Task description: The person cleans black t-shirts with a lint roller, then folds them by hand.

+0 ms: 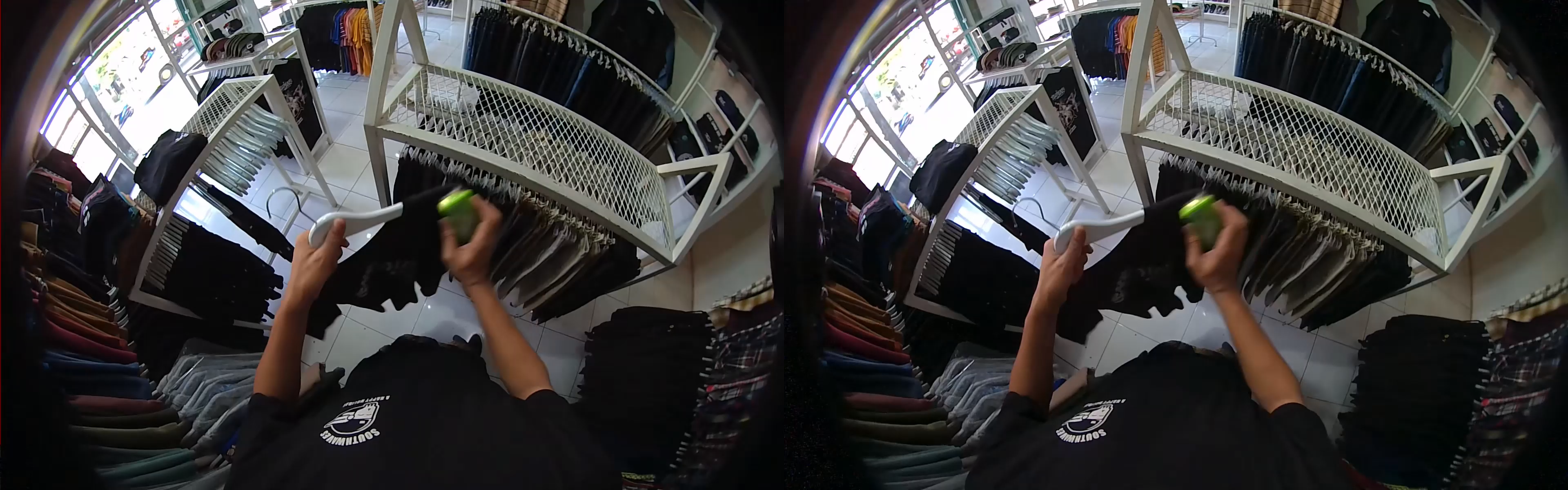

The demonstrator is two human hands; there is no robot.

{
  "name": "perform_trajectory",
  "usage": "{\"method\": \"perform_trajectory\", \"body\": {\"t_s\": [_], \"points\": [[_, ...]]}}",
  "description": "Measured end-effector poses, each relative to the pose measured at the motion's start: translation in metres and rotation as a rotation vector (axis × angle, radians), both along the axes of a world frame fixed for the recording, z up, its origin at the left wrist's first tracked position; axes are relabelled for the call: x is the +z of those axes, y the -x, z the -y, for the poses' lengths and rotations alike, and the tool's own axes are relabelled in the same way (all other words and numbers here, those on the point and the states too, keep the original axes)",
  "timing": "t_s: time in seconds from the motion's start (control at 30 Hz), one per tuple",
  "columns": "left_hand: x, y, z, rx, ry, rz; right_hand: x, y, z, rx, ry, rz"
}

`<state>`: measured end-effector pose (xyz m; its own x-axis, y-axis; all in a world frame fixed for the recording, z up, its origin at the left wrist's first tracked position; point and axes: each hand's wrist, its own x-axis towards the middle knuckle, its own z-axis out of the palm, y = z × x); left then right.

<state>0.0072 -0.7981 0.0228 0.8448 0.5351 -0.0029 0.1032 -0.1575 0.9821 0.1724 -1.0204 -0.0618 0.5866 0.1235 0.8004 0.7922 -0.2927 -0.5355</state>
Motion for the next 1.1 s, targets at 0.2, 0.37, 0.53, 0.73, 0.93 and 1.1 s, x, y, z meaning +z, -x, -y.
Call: {"method": "perform_trajectory", "body": {"t_s": [0.2, 0.37, 0.53, 0.73, 0.93, 1.1], "points": [[0.026, -0.012, 0.007, -0.049, 0.285, 0.012, -0.077, 0.062, -0.049, 0.491, 0.533, 0.010], [0.027, -0.003, 0.000, -0.043, 0.309, 0.000, -0.009, 0.021, -0.025, 0.186, 0.047, 0.276], [0.029, 0.011, -0.002, -0.030, 0.281, 0.017, 0.005, -0.077, 0.011, -0.349, -0.076, -0.089], [0.038, 0.013, 0.014, -0.077, 0.048, 0.001, 0.058, 0.009, 0.007, -0.063, -0.006, 0.093], [0.030, 0.009, 0.013, -0.153, -0.122, 0.065, 0.019, -0.016, 0.003, -0.126, 0.072, 0.047], [0.033, 0.019, 0.002, -0.099, -0.220, 0.008, 0.025, -0.028, 0.033, -0.257, 0.003, -0.063]]}}
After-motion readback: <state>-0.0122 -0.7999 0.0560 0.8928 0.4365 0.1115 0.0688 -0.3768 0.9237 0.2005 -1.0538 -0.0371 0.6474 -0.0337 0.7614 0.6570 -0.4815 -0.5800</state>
